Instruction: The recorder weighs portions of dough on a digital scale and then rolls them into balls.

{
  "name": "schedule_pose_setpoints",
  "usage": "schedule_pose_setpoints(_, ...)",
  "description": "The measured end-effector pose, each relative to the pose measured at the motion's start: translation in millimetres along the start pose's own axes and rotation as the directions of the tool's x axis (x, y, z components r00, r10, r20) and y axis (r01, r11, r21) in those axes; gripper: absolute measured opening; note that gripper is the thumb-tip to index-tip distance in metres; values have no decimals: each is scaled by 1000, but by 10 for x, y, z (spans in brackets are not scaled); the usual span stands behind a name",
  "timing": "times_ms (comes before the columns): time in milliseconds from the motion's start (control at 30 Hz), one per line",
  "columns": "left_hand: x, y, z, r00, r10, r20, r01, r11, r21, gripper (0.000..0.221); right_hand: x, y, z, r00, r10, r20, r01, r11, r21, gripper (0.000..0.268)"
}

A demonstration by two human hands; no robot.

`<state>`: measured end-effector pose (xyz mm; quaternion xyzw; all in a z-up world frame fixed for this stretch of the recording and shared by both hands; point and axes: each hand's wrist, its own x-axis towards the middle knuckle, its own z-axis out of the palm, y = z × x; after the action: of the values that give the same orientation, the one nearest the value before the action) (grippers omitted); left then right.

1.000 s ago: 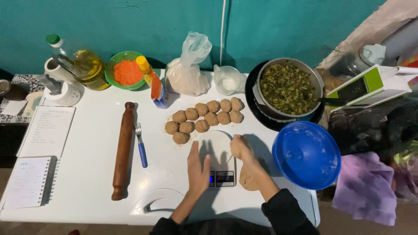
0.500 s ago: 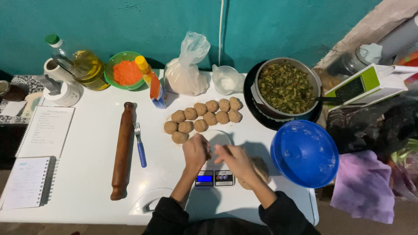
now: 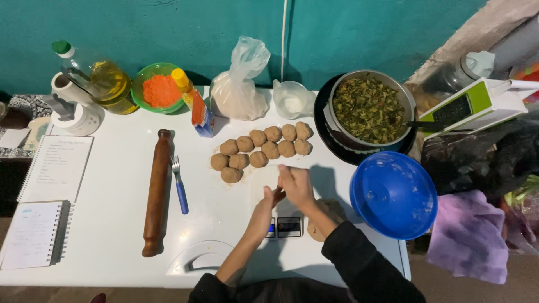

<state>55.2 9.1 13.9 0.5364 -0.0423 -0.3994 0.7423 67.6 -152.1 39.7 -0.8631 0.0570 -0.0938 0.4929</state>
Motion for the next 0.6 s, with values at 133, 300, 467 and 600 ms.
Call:
schedule_pose_setpoints(133,-256,506,216,912,271,-307,2,746,666,85,40,418,126,900,426,-87,-382,871,309,80)
schedule_pose_setpoints(300,-37,808,99,399,832,386,-457,-185,870,67,-83,-896,-391,685,278,673,-691,-42,722,103)
schedule_pose_setpoints(467,425,609,-265,532,753,387,-449,-136,883,58,-323,275,-268,715,-266,646,-649,91,756,117)
schedule_pose_setpoints(600,684,252,-330,620,779,-95,-405,421,811,65,-265,149,-431,800,304,518,-501,812,298,87)
